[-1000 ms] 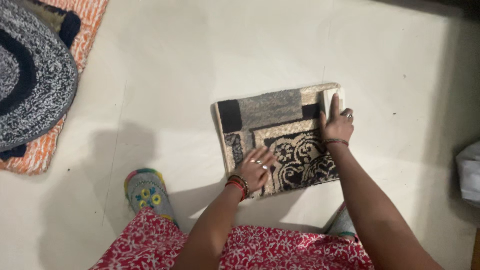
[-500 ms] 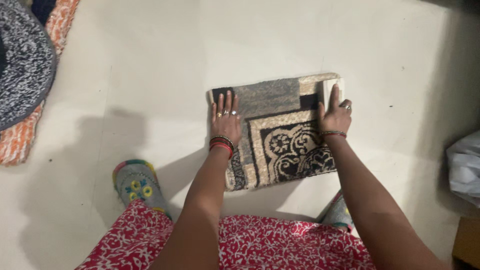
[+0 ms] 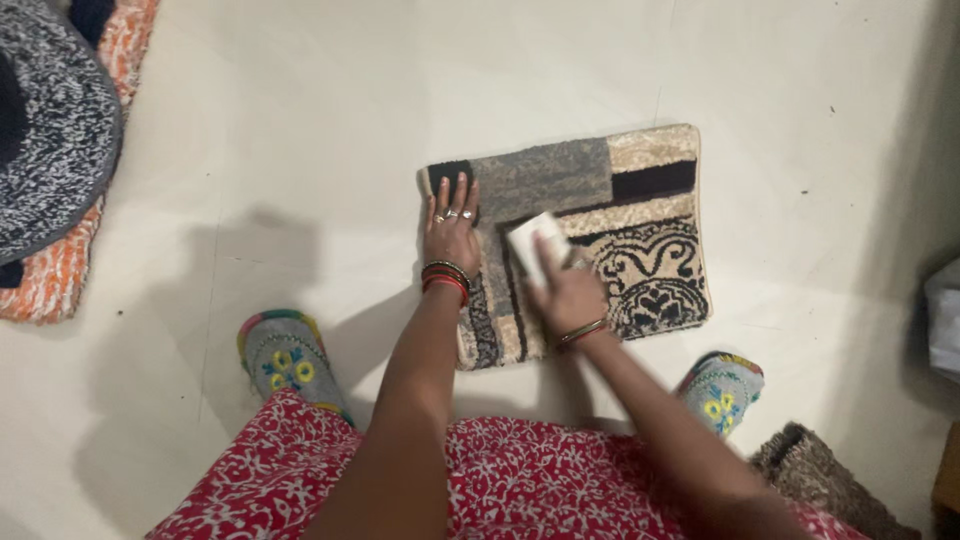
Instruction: The person brushes the surface of a small rug with a handheld brush while sitting on the floor, occasionally shifting the rug and the brush to reach different areas.
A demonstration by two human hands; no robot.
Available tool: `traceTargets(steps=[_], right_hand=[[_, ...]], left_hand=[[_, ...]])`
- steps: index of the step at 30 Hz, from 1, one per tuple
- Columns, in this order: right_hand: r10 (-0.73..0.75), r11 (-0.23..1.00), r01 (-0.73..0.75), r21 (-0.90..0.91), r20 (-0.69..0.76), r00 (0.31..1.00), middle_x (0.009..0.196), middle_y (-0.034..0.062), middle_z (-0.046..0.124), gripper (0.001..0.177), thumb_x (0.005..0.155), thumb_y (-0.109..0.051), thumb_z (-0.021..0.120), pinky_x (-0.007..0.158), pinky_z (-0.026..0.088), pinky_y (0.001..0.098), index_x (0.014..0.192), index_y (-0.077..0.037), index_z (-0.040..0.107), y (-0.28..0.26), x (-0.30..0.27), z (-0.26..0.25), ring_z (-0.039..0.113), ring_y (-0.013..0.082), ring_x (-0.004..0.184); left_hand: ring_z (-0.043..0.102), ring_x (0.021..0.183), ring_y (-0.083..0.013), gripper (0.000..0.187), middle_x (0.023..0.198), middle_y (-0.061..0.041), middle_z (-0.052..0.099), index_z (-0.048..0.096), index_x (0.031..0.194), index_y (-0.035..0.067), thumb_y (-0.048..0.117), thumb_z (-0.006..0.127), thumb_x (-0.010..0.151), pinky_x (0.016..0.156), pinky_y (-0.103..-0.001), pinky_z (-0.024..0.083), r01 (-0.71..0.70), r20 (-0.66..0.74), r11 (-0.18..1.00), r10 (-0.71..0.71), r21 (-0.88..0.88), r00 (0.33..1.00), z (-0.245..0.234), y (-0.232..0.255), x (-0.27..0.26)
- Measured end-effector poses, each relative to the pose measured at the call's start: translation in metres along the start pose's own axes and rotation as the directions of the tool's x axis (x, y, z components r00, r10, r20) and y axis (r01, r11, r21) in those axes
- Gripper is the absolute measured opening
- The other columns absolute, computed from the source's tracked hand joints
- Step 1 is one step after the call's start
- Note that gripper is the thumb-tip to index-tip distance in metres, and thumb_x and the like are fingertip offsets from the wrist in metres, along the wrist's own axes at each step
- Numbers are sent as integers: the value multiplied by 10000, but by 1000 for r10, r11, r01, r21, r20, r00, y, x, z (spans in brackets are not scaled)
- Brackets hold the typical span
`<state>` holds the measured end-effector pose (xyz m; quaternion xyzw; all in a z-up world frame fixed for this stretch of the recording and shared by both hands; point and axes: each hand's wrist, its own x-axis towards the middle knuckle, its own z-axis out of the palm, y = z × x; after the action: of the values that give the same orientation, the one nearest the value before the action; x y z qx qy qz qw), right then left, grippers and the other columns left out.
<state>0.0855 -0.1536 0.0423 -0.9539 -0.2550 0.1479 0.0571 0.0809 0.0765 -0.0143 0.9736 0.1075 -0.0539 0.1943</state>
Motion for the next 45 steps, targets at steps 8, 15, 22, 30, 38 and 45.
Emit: traceTargets(steps=[8,15,22,30,38,45], right_hand=[[548,832,-555,13,-174,818,1167,319,546,753,1011,-516,538,723,590,468,1678,-322,247,164,26,-53,658,395,875],[280,958,-288,0,229,932,1061,244,653,672,1027,-377,483,568,593,406,1657,-207,324,-21,-29,3,690,304,748],[52,993,-48,-110,30,998,1044,278,651,658,940,-588,567,619,573,459,1505,-267,463,35,-53,7,674,343,744],[442,877,-479,-35,-331,834,986,288,673,778,1017,-481,584,693,571,391,1700,-262,283,167,-29,-44,649,301,742],[-174,985,169,-41,-161,971,1149,296,605,628,817,-464,652,750,572,466,1401,-248,573,-69,-90,7,686,372,918],[61,972,-103,-211,-200,978,1077,250,633,658,946,-479,580,711,577,453,1520,-167,506,103,-48,-17,658,352,917]], left_hand=[[154,1575,-279,764,1705,-21,193,297,1618,179,83,552,904,1293,-466,114,-29,-60,999,26,-36,998,7,-2,-2],[173,1580,-278,737,1713,-26,226,344,1610,168,62,547,910,1297,-464,113,-28,-94,999,25,-27,995,15,-5,-3],[158,1571,-301,760,1702,-63,212,342,1604,140,46,556,880,1285,-476,111,-42,-101,997,35,-64,994,10,-5,0],[133,1576,-278,763,1709,-32,190,294,1614,178,76,553,904,1285,-456,90,4,-72,1000,-6,-20,997,4,3,1],[137,1578,-283,796,1712,-50,178,273,1630,165,83,564,893,1286,-460,94,-1,-53,999,-2,-46,999,-2,4,3],[164,1577,-281,807,1717,-38,203,289,1638,190,72,577,894,1292,-458,123,-2,-118,999,-3,-45,993,4,7,5]])
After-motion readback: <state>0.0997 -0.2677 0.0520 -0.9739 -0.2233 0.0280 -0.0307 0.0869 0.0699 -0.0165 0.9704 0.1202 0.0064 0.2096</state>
